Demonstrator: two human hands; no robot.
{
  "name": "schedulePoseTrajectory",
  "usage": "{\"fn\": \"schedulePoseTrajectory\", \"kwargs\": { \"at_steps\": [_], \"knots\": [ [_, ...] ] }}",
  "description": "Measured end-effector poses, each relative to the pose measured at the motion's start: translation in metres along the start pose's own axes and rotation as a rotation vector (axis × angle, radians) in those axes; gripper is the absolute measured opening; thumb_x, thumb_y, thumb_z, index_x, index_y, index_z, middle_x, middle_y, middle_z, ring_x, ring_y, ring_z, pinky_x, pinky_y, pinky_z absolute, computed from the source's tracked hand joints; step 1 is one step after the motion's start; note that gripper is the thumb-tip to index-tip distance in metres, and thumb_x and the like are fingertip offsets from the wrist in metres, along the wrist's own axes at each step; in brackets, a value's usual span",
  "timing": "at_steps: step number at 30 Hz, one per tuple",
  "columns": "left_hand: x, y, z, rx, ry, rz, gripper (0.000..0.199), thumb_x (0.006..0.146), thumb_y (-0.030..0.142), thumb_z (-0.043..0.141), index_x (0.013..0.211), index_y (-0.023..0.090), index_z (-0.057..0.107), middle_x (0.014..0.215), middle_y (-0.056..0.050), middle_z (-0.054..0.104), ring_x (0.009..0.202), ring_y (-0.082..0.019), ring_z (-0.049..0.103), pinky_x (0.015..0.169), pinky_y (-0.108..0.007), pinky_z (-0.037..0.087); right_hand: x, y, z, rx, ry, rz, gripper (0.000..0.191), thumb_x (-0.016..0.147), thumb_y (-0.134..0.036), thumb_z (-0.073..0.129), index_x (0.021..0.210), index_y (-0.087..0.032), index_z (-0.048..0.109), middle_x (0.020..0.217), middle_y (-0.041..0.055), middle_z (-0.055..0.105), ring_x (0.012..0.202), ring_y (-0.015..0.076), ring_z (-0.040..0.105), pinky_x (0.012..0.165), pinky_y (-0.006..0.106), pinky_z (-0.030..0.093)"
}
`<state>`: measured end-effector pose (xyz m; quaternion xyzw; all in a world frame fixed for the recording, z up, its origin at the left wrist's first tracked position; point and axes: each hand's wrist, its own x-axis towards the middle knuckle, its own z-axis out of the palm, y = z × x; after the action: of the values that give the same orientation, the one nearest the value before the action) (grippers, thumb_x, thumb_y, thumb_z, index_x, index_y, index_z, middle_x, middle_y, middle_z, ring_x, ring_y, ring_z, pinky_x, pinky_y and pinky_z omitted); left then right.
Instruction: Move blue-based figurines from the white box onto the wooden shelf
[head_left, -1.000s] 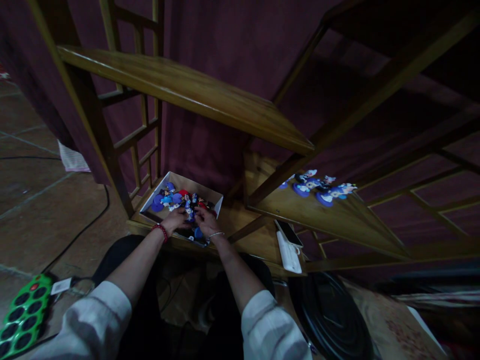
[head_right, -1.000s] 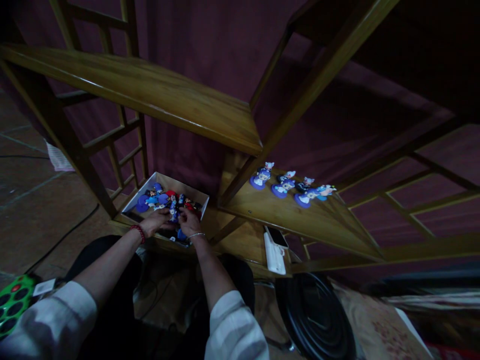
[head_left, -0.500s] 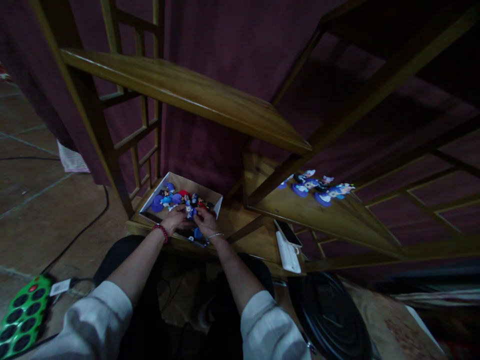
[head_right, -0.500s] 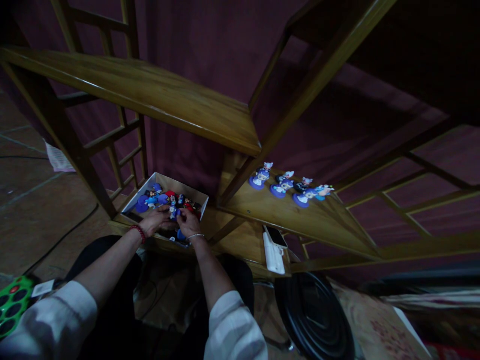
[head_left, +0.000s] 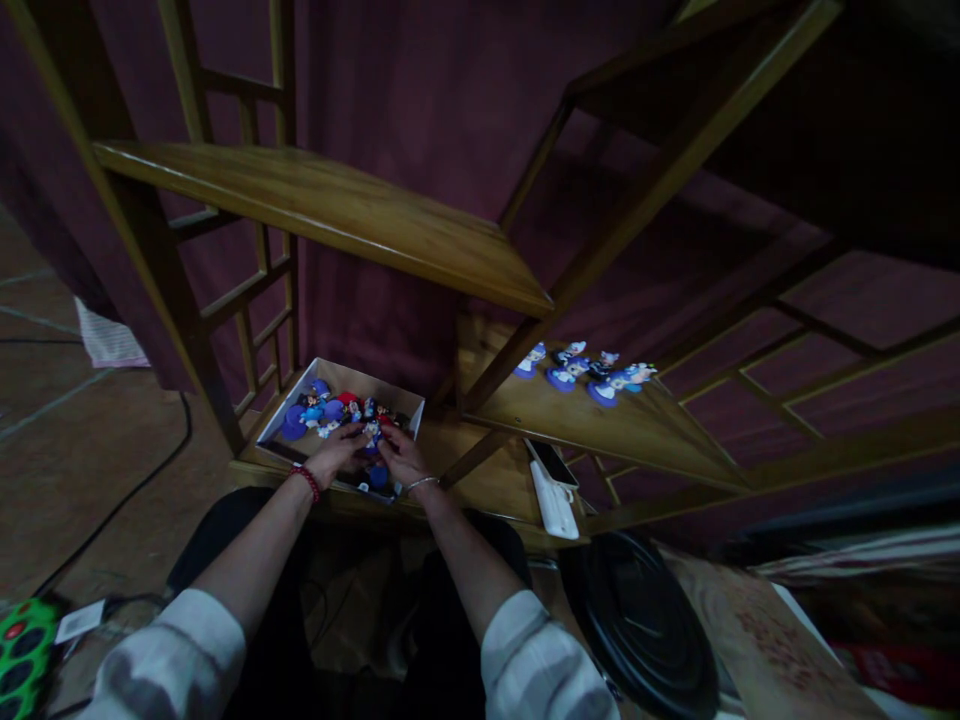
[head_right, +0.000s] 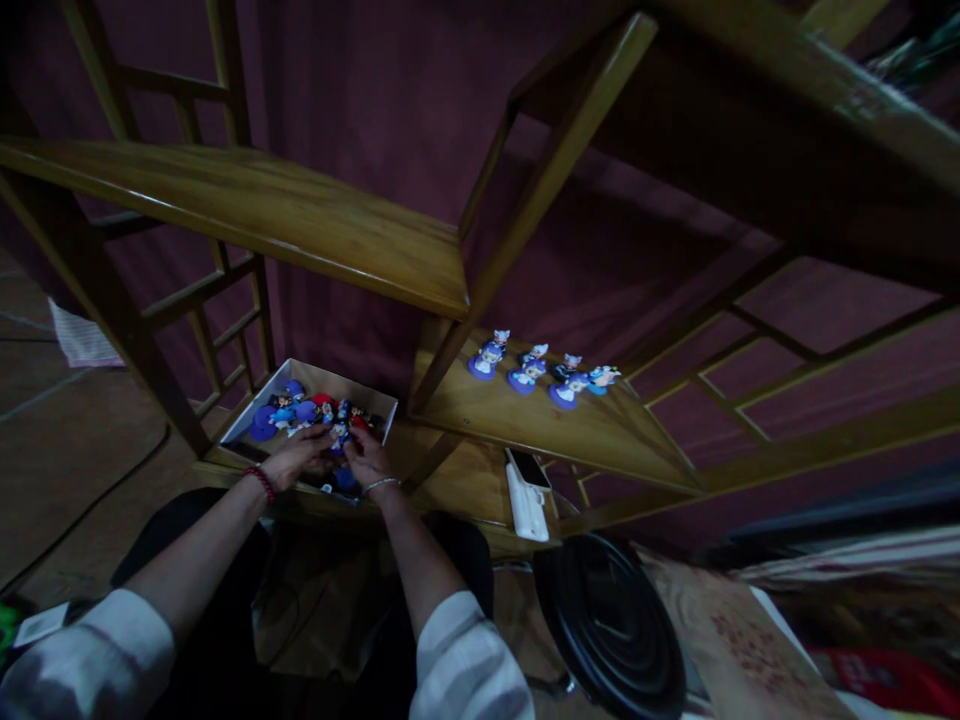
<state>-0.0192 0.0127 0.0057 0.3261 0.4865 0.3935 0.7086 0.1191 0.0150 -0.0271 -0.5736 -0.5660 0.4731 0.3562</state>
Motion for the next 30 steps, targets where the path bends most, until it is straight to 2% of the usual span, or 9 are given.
{"fn": "schedulePoseTrajectory", "kwargs": {
  "at_steps": [3, 7, 10, 16, 20, 26, 30],
  "knots": [
    [-0.004, -0.002, 0.004, -0.065, -0.07, 0.02, 0.029, 0.07, 0.027, 0.063, 0.094, 0.015, 0.052, 0.083, -0.005, 0.064, 0.066, -0.014, 0.063, 0.065, -0.029, 0.053, -0.004, -0.001, -0.004, 0.029, 0.003, 0.031, 0.032, 0.079, -0.03, 0.047, 0.111, -0.025, 0.051, 0.089, -0.0002, 0.062, 0.059, 0.0096, 0.059, 0.056, 0.023, 0.051],
    [-0.013, -0.001, 0.012, -0.104, -0.023, 0.059, 0.031, 0.069, 0.025, 0.064, 0.096, 0.015, 0.052, 0.085, -0.005, 0.063, 0.063, -0.012, 0.062, 0.065, -0.03, 0.054, -0.008, -0.01, -0.007, -0.001, 0.032, 0.03, 0.03, 0.077, -0.035, 0.052, 0.106, -0.027, 0.054, 0.085, -0.0021, 0.063, 0.068, 0.0121, 0.06, 0.06, 0.025, 0.052],
    [-0.021, 0.0, 0.017, -0.091, -0.004, 0.096, 0.036, 0.068, 0.027, 0.065, 0.1, 0.016, 0.054, 0.092, -0.005, 0.063, 0.069, -0.013, 0.062, 0.065, -0.029, 0.054, -0.015, -0.021, -0.007, 0.041, 0.038, 0.039, 0.03, 0.076, -0.037, 0.054, 0.105, -0.028, 0.056, 0.085, -0.0024, 0.063, 0.072, 0.013, 0.061, 0.062, 0.025, 0.052],
    [-0.036, -0.003, 0.017, -0.069, -0.07, 0.128, 0.048, 0.062, 0.028, 0.069, 0.106, 0.015, 0.055, 0.093, -0.007, 0.065, 0.073, -0.015, 0.063, 0.067, -0.027, 0.053, -0.035, -0.039, -0.007, 0.334, 0.006, 0.152, 0.036, 0.073, -0.03, 0.058, 0.108, -0.025, 0.054, 0.086, -0.0018, 0.064, 0.061, 0.0104, 0.061, 0.059, 0.024, 0.051],
    [-0.047, -0.004, 0.015, -0.039, -0.096, 0.111, 0.052, 0.06, 0.028, 0.071, 0.107, 0.012, 0.055, 0.09, -0.009, 0.066, 0.07, -0.016, 0.064, 0.067, -0.028, 0.052, -0.048, -0.044, -0.008, 0.359, 0.012, 0.197, 0.037, 0.067, -0.028, 0.064, 0.103, -0.021, 0.057, 0.074, -0.0019, 0.064, 0.051, 0.008, 0.057, 0.052, 0.02, 0.048],
    [-0.056, 0.0, 0.014, -0.146, -0.132, 0.147, 0.039, 0.067, 0.023, 0.066, 0.104, 0.012, 0.057, 0.09, -0.01, 0.066, 0.074, -0.017, 0.064, 0.072, -0.03, 0.051, -0.049, -0.053, -0.013, 0.31, 0.044, 0.092, 0.031, 0.062, -0.037, 0.066, 0.086, -0.019, 0.065, 0.064, -0.0015, 0.063, 0.048, 0.0084, 0.054, 0.043, 0.018, 0.04],
    [-0.051, 0.001, 0.013, -0.268, -0.129, 0.147, 0.042, 0.07, 0.014, 0.062, 0.111, 0.015, 0.052, 0.095, -0.009, 0.065, 0.078, -0.017, 0.064, 0.078, -0.031, 0.05, -0.04, -0.058, -0.015, 0.314, 0.083, 0.067, 0.038, 0.058, -0.04, 0.068, 0.089, -0.018, 0.065, 0.061, -0.0024, 0.062, 0.046, 0.0077, 0.051, 0.043, 0.018, 0.039]
  ]
}}
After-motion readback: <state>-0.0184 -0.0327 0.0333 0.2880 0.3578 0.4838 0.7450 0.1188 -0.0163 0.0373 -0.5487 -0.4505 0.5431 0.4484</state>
